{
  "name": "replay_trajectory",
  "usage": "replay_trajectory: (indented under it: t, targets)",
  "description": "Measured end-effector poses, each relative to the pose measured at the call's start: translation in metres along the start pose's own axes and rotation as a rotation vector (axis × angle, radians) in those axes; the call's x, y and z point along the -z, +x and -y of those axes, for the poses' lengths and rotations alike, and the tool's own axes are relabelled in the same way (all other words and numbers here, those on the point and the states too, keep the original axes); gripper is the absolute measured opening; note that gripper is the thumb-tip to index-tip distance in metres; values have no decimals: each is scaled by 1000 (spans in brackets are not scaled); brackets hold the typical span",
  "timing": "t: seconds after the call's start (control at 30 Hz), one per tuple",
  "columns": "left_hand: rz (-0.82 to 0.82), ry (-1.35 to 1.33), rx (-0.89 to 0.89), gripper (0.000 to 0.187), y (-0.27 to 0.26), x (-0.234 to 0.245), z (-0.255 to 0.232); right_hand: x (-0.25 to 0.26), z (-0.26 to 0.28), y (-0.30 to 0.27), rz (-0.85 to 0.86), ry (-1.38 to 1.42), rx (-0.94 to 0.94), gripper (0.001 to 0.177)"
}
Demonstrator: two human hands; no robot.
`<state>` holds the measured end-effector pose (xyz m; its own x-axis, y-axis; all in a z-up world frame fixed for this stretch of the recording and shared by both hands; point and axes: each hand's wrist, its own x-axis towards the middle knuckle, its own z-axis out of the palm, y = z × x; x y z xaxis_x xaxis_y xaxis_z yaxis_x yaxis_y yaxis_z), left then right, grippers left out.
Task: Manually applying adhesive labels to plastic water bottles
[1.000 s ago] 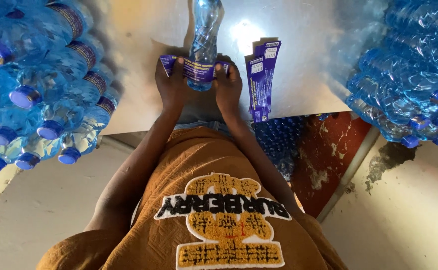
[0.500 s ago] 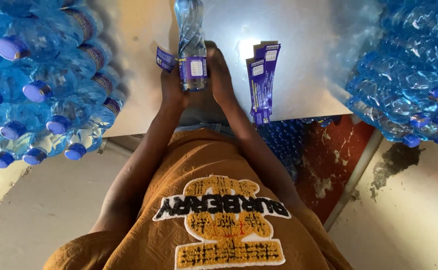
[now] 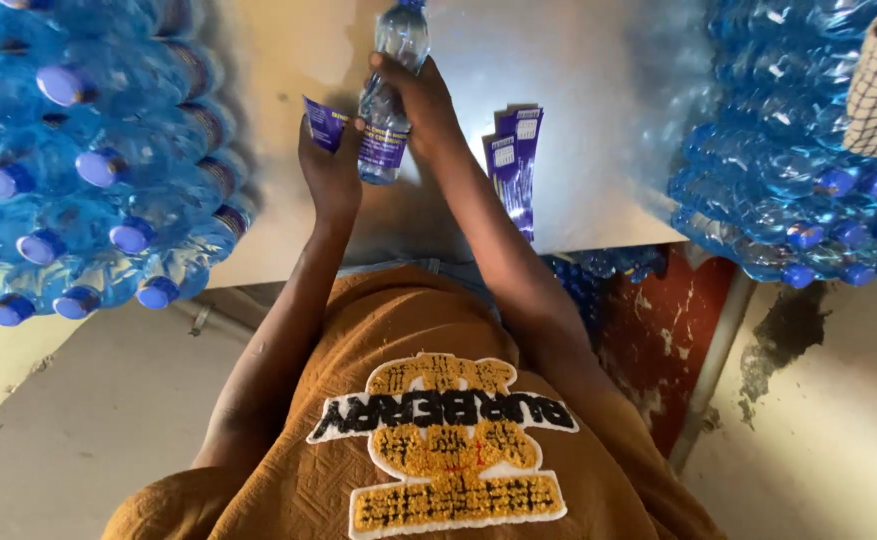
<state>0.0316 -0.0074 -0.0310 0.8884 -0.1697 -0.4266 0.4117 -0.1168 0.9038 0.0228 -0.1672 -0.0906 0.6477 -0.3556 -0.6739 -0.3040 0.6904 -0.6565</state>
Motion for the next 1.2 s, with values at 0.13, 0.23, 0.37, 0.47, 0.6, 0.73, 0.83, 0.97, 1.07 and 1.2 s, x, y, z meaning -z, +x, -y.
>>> replay_trajectory:
  t: [0.13, 0.23, 0.37, 0.47, 0.6, 0.73, 0.83, 0.97, 1.07, 1.2]
  targets:
    - [65, 0, -113, 29, -9, -1, -34, -3, 22, -17, 329, 465, 96, 24]
    - [243, -144, -112, 58, -18, -4, -58, -8, 53, -50, 593, 647, 247, 35]
    - [356, 20, -77, 69, -33, -12, -91, -11, 92, -87, 684, 580, 406, 59]
    - [274, 276, -445, 65, -49, -20, -111, -14, 110, -109, 416, 713, 262, 70]
    - [378, 123, -494, 55, -66, -24, -122, 7, 114, -119, 674, 749, 339, 86]
    - [460, 212, -272, 74, -86, -30, -130, 21, 117, -128, 818, 711, 427, 92]
    - [362, 317, -392, 70, -95, -32, -134, 22, 126, -140, 721, 711, 391, 84]
    - [404, 222, -576, 47, -104, -30, -130, 35, 120, -144, 909, 814, 370, 82]
    - [411, 151, -576, 40, -107, -34, -126, 41, 118, -146, 960, 816, 390, 79]
    - [444, 107, -491, 22, -106, -33, -128, 44, 113, -146, 953, 806, 396, 82]
